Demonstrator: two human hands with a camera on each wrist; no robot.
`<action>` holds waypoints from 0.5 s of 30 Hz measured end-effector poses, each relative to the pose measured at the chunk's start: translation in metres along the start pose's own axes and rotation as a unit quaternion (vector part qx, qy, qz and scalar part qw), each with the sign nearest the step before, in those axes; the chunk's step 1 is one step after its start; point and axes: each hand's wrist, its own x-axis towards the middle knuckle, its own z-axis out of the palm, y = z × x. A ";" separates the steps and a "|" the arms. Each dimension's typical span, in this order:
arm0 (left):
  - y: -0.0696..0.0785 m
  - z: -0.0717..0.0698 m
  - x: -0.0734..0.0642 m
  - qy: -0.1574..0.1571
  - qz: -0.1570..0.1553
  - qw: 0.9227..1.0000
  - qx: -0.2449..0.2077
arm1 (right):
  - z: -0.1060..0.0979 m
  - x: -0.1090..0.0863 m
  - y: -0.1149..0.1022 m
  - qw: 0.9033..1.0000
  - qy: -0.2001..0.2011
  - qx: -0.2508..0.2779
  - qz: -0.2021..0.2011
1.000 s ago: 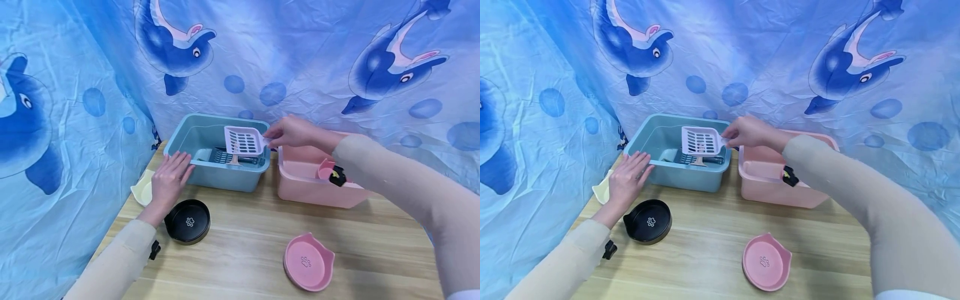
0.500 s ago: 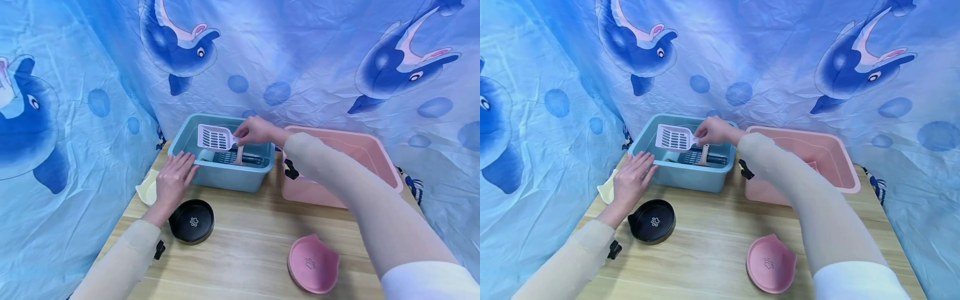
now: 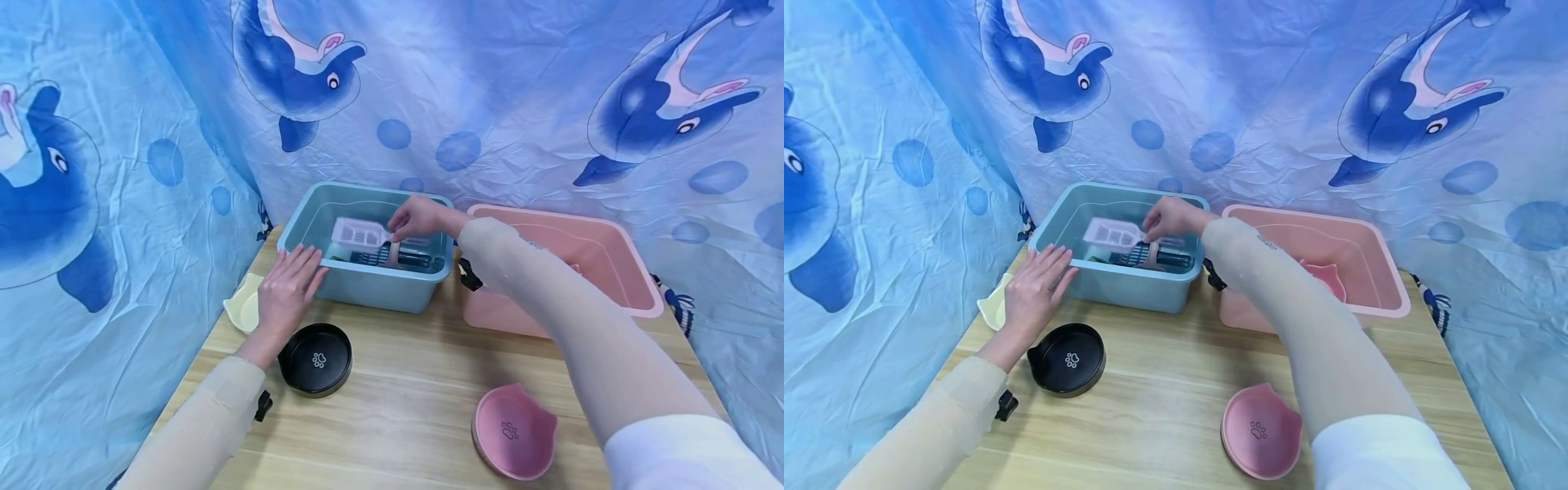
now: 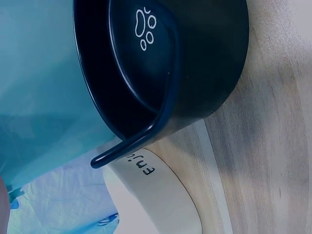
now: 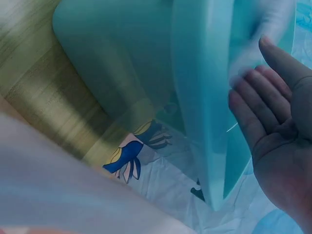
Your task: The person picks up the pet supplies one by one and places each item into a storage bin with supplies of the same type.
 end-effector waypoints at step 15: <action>0.001 -0.002 0.001 0.002 -0.001 1.000 0.001 | -0.033 -0.042 0.015 0.997 0.012 0.070 0.028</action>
